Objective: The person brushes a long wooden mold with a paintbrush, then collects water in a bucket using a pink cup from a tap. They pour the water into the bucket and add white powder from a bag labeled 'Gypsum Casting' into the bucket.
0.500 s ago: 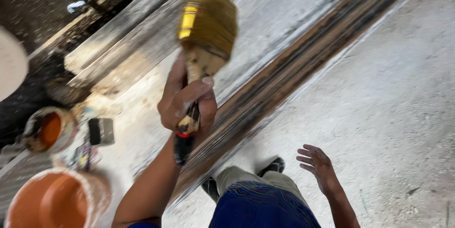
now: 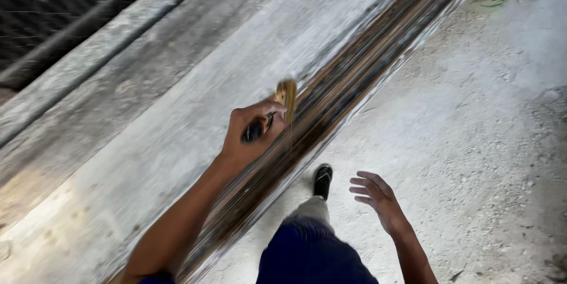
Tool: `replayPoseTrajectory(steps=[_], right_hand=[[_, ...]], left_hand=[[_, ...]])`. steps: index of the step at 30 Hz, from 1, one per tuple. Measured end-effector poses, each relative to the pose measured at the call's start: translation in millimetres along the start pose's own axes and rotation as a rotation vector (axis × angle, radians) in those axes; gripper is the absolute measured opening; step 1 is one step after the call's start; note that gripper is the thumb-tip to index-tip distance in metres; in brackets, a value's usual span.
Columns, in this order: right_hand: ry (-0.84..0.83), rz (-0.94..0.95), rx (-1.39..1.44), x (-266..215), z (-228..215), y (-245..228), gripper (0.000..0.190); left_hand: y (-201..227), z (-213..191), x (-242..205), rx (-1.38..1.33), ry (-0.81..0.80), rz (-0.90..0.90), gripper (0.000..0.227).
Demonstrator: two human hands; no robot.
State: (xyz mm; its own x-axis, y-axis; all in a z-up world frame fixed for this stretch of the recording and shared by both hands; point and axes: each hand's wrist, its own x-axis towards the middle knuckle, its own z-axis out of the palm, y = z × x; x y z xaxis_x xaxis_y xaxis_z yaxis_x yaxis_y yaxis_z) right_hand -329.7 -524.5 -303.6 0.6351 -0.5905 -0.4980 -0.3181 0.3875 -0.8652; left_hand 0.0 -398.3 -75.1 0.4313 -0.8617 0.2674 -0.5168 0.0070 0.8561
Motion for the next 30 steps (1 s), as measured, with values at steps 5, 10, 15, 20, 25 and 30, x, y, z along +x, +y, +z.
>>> replayPoseTrajectory(steps=[5, 10, 15, 20, 25, 30], right_hand=[[0.085, 0.064, 0.027, 84.9, -105.2, -55.9, 0.052], [0.176, 0.078, 0.144, 155.1, -215.6, -87.7, 0.051], [0.166, 0.029, 0.306, 261.1, -328.3, -103.4, 0.049], [0.190, 0.013, 0.324, 343.6, -451.3, -141.7, 0.051], [0.207, 0.171, 0.317, 406.0, -572.7, -213.6, 0.050], [0.089, 0.011, 0.068, 489.1, -666.2, -282.3, 0.047]], left_hand=[[-7.9, 71.5, 109.8, -0.075, 0.286, 0.249, 0.017], [-42.3, 143.3, 223.5, -0.074, 0.068, 0.080, 0.020], [-111.5, 234.2, 330.2, -0.273, 0.318, -0.164, 0.020], [-112.8, 340.1, 457.1, -0.320, 0.355, 0.005, 0.026], [-41.6, 407.8, 541.1, -0.055, 0.705, 0.442, 0.019], [-27.9, 454.6, 661.9, -0.018, 0.293, 0.074, 0.014]])
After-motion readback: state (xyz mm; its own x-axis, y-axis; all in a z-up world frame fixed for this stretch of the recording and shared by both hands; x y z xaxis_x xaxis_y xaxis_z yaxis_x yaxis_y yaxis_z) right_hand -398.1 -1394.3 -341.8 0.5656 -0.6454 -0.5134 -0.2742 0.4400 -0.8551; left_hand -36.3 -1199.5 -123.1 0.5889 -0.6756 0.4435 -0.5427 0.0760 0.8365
